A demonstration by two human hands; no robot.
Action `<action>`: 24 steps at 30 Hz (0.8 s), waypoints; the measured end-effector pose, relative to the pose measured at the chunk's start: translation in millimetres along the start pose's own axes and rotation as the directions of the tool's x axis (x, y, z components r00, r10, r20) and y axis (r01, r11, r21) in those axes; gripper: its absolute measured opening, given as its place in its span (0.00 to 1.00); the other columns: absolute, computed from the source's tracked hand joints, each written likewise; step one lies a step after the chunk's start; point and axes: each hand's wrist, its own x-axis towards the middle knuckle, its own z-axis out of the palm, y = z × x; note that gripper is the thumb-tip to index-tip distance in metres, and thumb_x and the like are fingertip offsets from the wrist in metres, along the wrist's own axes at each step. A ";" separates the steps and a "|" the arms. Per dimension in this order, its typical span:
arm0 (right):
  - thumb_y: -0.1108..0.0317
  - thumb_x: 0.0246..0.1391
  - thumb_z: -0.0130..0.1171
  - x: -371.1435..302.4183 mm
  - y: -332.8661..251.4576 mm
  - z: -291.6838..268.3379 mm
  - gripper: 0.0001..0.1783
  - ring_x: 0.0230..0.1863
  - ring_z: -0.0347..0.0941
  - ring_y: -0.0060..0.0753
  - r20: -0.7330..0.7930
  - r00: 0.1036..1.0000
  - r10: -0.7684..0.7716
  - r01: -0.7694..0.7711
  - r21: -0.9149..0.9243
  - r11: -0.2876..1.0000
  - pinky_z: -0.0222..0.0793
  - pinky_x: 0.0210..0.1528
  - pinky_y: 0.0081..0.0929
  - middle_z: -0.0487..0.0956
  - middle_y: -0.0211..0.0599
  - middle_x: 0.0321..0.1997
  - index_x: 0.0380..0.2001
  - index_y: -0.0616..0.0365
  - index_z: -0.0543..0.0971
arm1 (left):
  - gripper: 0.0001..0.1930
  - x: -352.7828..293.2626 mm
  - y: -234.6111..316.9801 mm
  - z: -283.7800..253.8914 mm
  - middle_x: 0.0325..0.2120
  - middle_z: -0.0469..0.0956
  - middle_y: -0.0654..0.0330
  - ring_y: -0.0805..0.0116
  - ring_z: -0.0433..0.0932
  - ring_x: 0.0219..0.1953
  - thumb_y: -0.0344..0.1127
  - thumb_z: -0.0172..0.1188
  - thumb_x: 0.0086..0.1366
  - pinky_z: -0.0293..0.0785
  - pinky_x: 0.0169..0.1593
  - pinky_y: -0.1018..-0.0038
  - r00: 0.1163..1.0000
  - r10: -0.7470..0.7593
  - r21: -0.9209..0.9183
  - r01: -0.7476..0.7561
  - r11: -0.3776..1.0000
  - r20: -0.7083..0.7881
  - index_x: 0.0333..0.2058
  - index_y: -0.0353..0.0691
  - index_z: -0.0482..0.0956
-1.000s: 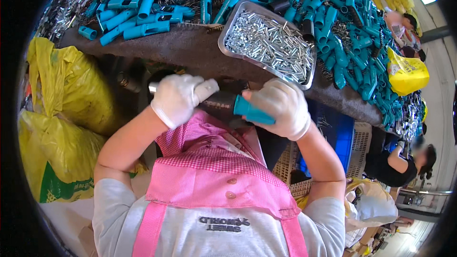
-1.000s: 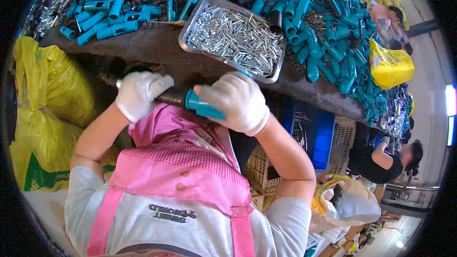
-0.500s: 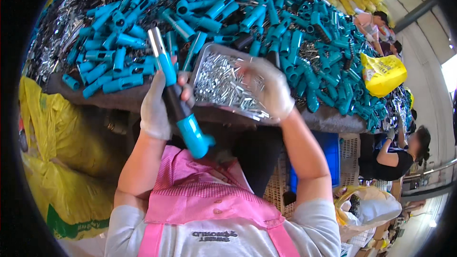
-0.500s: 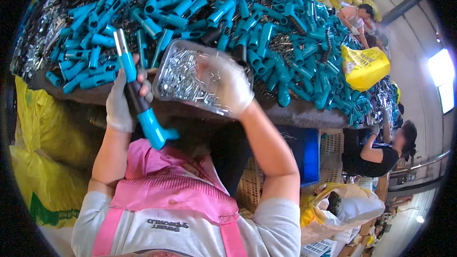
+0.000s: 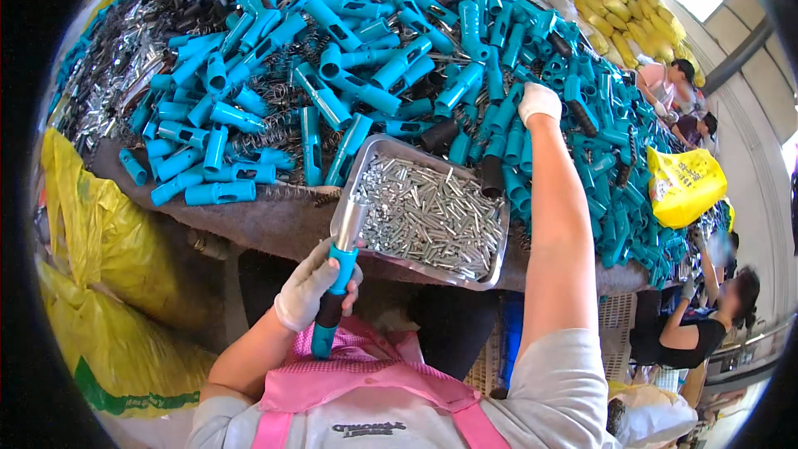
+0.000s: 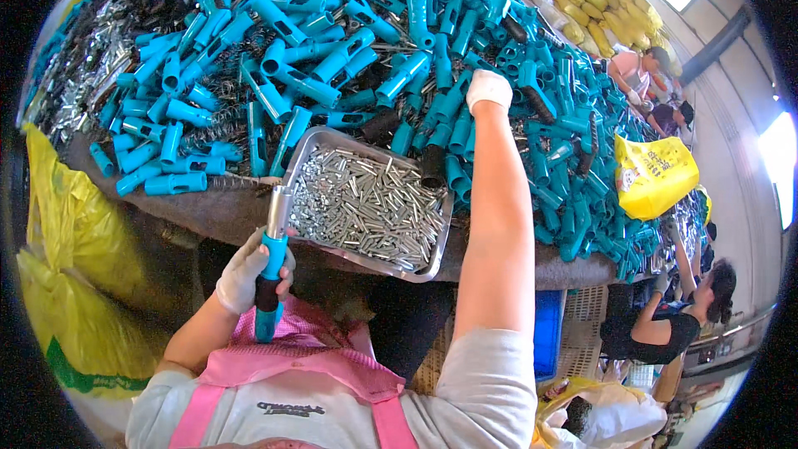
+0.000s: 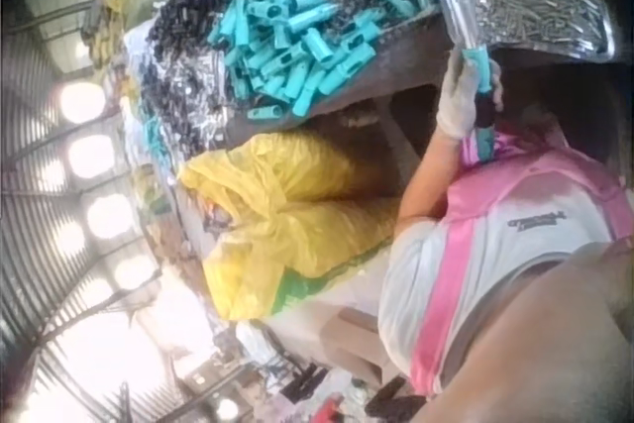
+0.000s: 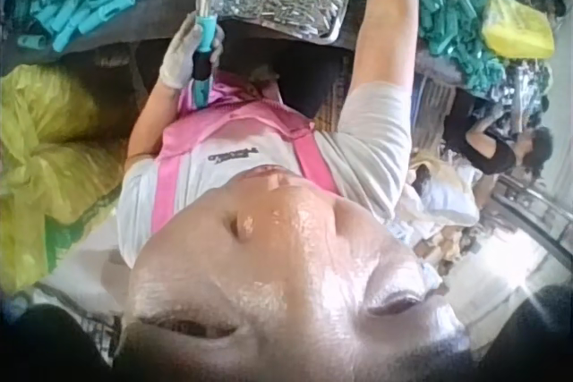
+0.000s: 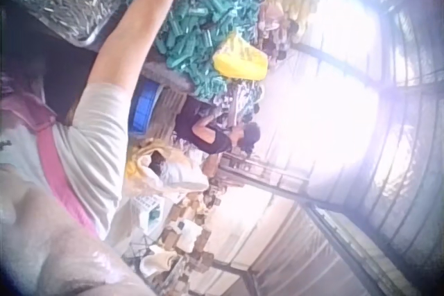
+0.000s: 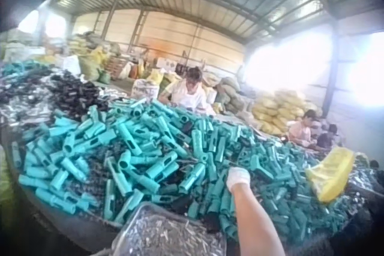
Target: Assembling metal internal components into plastic handle housings at a workshop table.
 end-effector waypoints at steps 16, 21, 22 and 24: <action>0.72 0.51 0.60 -236.0 -70.2 -171.4 0.10 0.37 0.77 0.34 -0.108 0.760 -0.640 0.330 0.914 0.237 0.71 0.41 0.27 0.79 0.41 0.35 0.38 0.60 0.78 | 0.21 2.7 4.2 -1.8 0.27 0.72 0.60 0.75 0.69 0.24 0.41 0.51 0.66 0.66 0.30 0.78 0.976 -0.031 0.299 -0.036 0.954 0.215 0.53 0.35 0.65; 0.69 0.50 0.60 -249.8 -62.9 -182.9 0.10 0.36 0.76 0.42 -0.229 0.621 -0.749 0.553 0.806 0.212 0.71 0.39 0.31 0.78 0.40 0.34 0.38 0.58 0.79 | 0.21 -9.0 0.6 -3.2 0.27 0.72 0.62 0.77 0.69 0.25 0.38 0.52 0.65 0.68 0.31 0.77 0.967 -0.119 0.394 0.021 0.919 0.225 0.54 0.38 0.66; 0.71 0.48 0.61 -254.6 -64.1 -182.4 0.11 0.34 0.76 0.41 -0.267 0.616 -0.741 0.570 0.800 0.186 0.71 0.36 0.29 0.78 0.40 0.33 0.37 0.59 0.79 | 0.20 -11.2 2.6 -1.4 0.27 0.72 0.63 0.77 0.69 0.25 0.38 0.52 0.65 0.68 0.31 0.78 0.968 -0.122 0.504 -0.004 0.864 0.217 0.54 0.39 0.66; 0.74 0.47 0.62 -262.1 -64.9 -184.4 0.11 0.33 0.76 0.39 -0.258 0.627 -0.735 0.558 0.807 0.193 0.71 0.35 0.28 0.78 0.39 0.32 0.37 0.59 0.79 | 0.20 -15.0 7.5 1.5 0.26 0.73 0.65 0.78 0.70 0.25 0.37 0.52 0.64 0.69 0.31 0.78 0.971 -0.136 0.628 -0.020 0.778 0.199 0.54 0.43 0.68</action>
